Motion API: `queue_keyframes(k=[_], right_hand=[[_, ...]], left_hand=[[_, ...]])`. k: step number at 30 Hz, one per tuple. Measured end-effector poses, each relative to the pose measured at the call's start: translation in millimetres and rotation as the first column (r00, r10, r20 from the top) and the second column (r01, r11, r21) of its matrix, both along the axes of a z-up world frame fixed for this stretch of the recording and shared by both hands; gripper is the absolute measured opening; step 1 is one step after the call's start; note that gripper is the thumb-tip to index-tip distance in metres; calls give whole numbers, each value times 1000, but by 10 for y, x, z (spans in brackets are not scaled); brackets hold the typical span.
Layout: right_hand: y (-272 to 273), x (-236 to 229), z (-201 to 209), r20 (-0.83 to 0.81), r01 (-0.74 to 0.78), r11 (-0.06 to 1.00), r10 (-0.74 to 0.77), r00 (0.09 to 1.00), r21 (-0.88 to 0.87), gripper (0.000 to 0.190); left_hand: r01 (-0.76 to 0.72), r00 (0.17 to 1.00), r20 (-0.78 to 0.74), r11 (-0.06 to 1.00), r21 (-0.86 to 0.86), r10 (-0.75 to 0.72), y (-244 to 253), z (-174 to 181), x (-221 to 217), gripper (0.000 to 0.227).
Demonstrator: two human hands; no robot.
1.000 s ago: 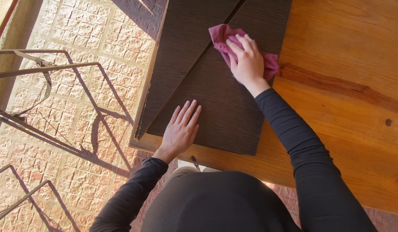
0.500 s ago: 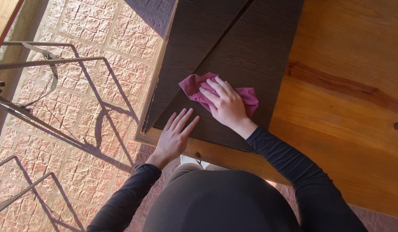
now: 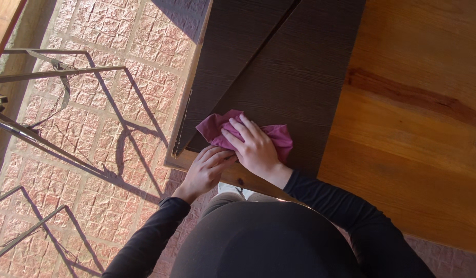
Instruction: The person wipes the surface of several dark wood panels with a pink cloth. They handle the panels one at a time, wiping each side and then moving the panel to a different position on the table. The person repeats this process for multiple panels.
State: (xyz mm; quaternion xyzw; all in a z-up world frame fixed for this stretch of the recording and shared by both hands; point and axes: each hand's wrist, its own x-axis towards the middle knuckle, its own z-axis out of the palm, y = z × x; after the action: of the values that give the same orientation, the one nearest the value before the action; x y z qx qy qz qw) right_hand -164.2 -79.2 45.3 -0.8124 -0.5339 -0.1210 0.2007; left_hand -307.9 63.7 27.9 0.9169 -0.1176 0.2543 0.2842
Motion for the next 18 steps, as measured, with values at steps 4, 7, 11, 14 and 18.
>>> queue_keyframes(k=[4,7,11,14,18], right_hand=[[-72,243,-86,0,-72,997,73,997,-21,56],[-96,549,-160,8,-8,1000,8,1000,-17,52],[-97,529,-140,3,60,998,-60,998,-23,47],[-58,209,-56,31,-25,999,26,999,-30,51],[-201,-35,-122,0,-87,996,87,996,-21,52]], left_hand=[[23,998,60,999,-47,-20,-14,22,-39,37],[5,998,58,999,-42,-2,-9,65,-48,38],[-32,998,51,999,-41,34,-27,58,-49,43],[-52,998,18,997,-54,53,-39,1,-43,42],[-44,999,-8,998,-39,44,-43,-76,-75,34]])
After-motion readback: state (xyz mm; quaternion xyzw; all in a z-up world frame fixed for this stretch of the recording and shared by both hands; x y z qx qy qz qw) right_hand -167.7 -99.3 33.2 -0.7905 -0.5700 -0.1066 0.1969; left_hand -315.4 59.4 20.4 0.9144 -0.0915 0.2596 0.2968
